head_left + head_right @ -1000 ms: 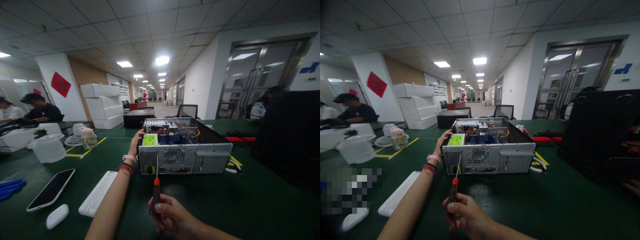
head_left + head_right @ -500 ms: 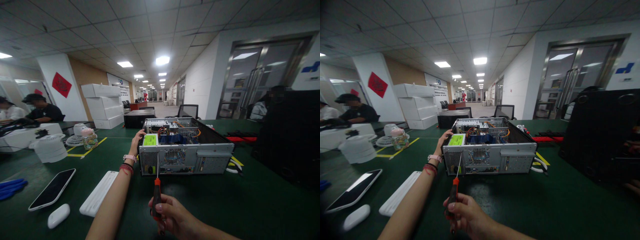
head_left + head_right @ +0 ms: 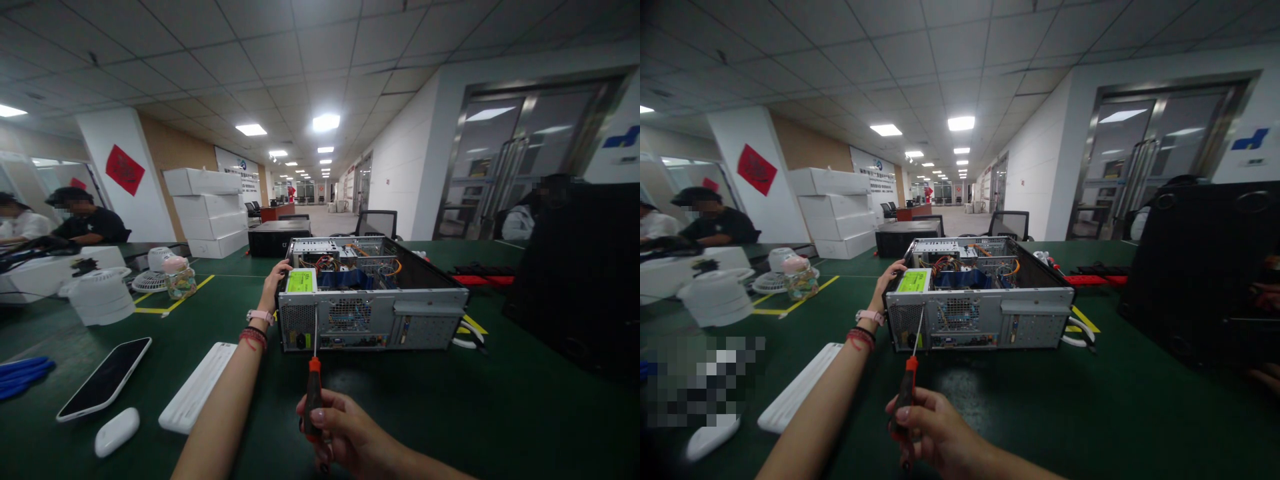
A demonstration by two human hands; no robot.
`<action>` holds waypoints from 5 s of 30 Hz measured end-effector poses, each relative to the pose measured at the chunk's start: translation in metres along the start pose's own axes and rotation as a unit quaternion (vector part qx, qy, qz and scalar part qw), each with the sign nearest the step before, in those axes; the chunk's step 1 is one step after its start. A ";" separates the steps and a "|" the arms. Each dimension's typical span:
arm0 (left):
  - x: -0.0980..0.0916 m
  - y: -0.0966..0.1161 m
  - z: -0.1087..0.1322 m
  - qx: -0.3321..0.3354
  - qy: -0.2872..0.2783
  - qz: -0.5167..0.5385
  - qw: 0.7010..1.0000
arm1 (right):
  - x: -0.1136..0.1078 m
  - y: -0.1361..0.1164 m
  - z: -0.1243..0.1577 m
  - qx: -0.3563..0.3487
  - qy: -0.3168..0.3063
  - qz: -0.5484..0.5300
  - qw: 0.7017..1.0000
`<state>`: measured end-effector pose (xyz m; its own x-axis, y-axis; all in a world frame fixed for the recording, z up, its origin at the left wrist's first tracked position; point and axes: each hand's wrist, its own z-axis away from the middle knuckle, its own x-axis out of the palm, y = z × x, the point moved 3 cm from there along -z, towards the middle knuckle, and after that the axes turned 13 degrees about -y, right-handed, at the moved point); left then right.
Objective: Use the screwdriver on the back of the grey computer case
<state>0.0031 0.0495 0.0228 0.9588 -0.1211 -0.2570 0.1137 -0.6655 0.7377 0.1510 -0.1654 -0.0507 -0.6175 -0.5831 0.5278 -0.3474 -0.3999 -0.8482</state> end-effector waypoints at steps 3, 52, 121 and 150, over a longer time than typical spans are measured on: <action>0.000 -0.001 -0.001 0.003 0.002 -0.002 1.000 | 0.000 0.000 0.000 0.002 0.000 -0.004 1.000; 0.000 -0.005 -0.001 -0.003 -0.001 0.029 1.000 | -0.001 0.003 -0.003 -0.002 0.015 -0.055 0.998; -0.001 -0.004 0.000 0.000 0.000 0.006 1.000 | 0.000 0.001 -0.001 0.004 0.007 -0.054 0.999; -0.001 -0.008 -0.001 0.008 -0.004 0.026 1.000 | -0.007 0.012 -0.007 -0.002 0.012 -0.054 0.998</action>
<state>0.0015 0.0559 0.0179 0.9613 -0.1617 -0.2230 0.0590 -0.6698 0.7401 0.1462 -0.1613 -0.0642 -0.5922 -0.5202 0.6154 -0.4156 -0.4571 -0.7863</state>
